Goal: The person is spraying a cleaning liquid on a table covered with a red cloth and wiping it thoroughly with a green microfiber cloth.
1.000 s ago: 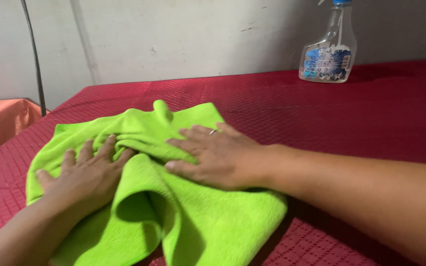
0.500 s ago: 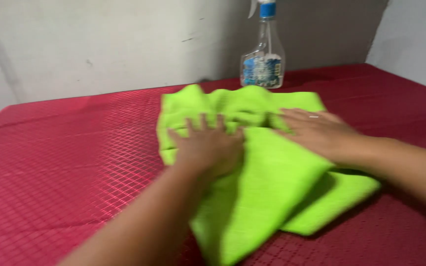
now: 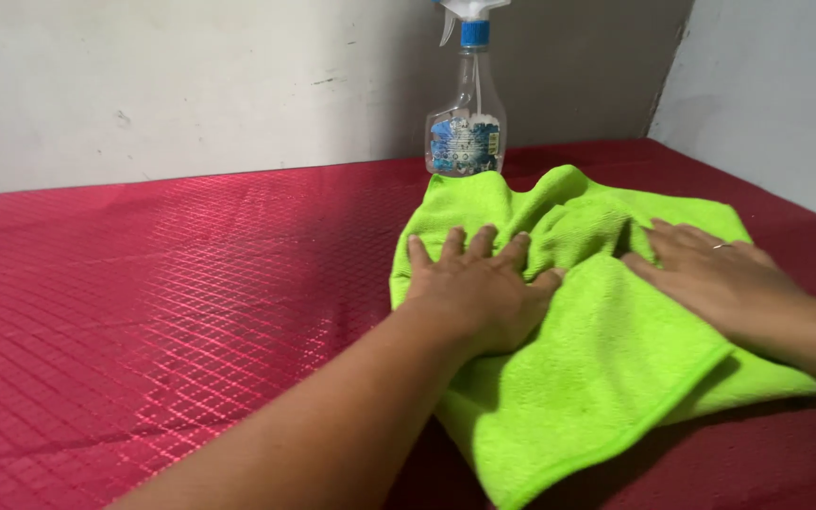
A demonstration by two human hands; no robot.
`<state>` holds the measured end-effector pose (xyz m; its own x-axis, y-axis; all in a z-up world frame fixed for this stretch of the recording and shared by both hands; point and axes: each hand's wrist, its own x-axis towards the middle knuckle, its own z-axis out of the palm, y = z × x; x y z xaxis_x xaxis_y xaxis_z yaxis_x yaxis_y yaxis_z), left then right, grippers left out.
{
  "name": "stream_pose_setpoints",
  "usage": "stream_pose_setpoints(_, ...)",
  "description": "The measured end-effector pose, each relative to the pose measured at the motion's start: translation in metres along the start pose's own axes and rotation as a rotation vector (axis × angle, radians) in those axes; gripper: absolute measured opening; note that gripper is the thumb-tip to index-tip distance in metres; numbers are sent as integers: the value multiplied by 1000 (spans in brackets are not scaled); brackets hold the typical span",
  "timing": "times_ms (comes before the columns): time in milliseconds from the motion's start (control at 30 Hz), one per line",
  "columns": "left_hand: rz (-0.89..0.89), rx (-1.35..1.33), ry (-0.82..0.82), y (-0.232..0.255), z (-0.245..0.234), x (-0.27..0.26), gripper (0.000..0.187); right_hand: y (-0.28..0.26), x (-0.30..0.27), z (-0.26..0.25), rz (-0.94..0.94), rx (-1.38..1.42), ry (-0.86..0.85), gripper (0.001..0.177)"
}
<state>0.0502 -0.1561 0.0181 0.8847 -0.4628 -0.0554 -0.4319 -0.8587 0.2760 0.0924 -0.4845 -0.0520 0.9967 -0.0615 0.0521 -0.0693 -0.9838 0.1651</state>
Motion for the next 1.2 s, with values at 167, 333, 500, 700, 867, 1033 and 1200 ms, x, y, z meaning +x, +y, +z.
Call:
stream_pose_setpoints(167, -85, 27, 10, -32, -7, -11, 79, -62, 3, -19, 91, 19, -43, 89)
stream_pose_setpoints(333, -229, 38, 52, -102, -18, -39, 79, -168, 0, -61, -47, 117, -52, 89)
stream_pose_setpoints(500, -406, 67, 102, -167, -35, -78, 80, -268, 4, -87, -161, 180, -78, 87)
stream_pose_setpoints(700, -637, 75, 139, -194, -41, -116, 79, -317, -26, -109, -427, 160, -96, 82)
stream_pose_setpoints(867, -558, 361, 18, -159, -42, -163, 55, -282, -56, -81, -1009, 40, 196, 85)
stream_pose_setpoints(1033, 138, 546, 425, -205, 13, -192, 52, -251, -100, -98, -1103, 170, 95, 78)
stream_pose_setpoints(1200, 73, 265, 223, -210, -14, -168, 75, -255, -83, -117, -1118, 120, -88, 90)
